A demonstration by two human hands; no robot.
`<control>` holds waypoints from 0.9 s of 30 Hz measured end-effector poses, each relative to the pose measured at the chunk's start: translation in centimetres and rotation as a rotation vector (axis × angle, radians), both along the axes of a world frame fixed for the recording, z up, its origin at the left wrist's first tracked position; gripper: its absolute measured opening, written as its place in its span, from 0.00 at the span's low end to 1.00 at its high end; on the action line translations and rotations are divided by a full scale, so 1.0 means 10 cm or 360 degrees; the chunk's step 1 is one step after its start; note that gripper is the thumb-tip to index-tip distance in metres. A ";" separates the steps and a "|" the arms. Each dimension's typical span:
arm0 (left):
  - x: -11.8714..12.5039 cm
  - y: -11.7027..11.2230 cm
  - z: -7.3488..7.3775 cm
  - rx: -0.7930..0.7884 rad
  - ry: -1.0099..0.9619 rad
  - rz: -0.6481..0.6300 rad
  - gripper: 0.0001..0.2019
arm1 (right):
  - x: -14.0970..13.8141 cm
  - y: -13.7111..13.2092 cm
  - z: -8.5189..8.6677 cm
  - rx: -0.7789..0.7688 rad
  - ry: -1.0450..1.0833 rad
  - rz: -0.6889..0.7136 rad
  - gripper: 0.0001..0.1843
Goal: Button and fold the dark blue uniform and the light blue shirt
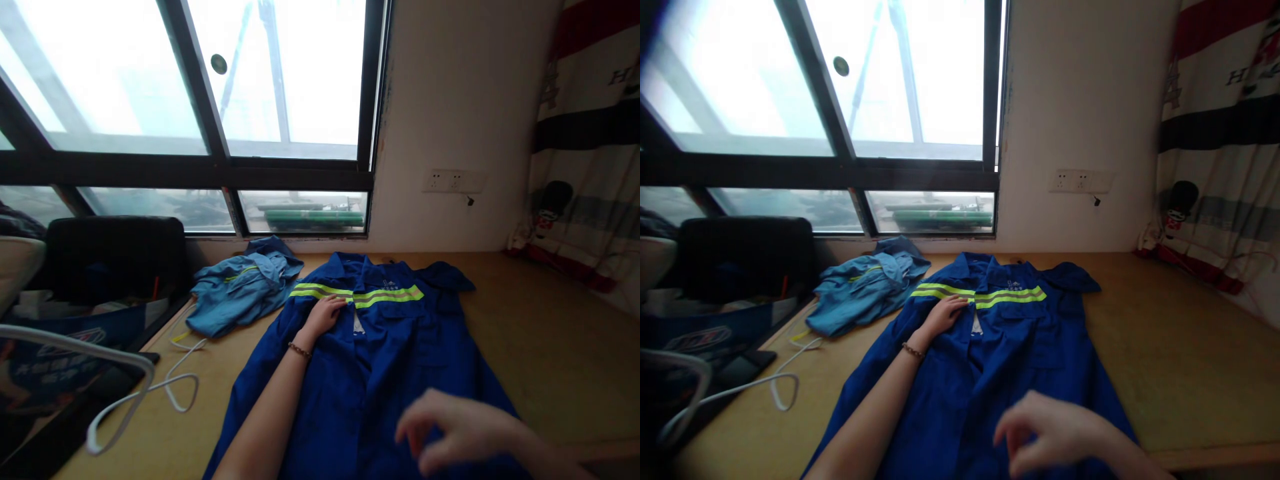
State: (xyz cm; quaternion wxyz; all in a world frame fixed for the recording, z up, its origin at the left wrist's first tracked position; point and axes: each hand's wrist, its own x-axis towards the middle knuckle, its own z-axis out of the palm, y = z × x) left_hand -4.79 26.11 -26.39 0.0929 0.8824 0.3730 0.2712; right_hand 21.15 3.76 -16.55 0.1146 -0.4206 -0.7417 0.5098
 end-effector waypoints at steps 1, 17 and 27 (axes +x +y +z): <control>0.02 0.00 -0.01 0.0009 -0.0020 -0.0029 0.19 | -0.07 0.20 0.00 0.0067 0.0056 -0.0076 0.16; 0.15 -0.01 0.03 -0.0052 -0.0228 -0.0140 0.19 | -0.96 1.76 -0.95 0.1307 -0.0872 -0.1324 0.09; 0.17 -0.01 0.08 -0.0109 -0.0285 -0.0144 0.13 | -0.83 1.84 -1.01 0.0839 -0.0236 -0.1428 0.11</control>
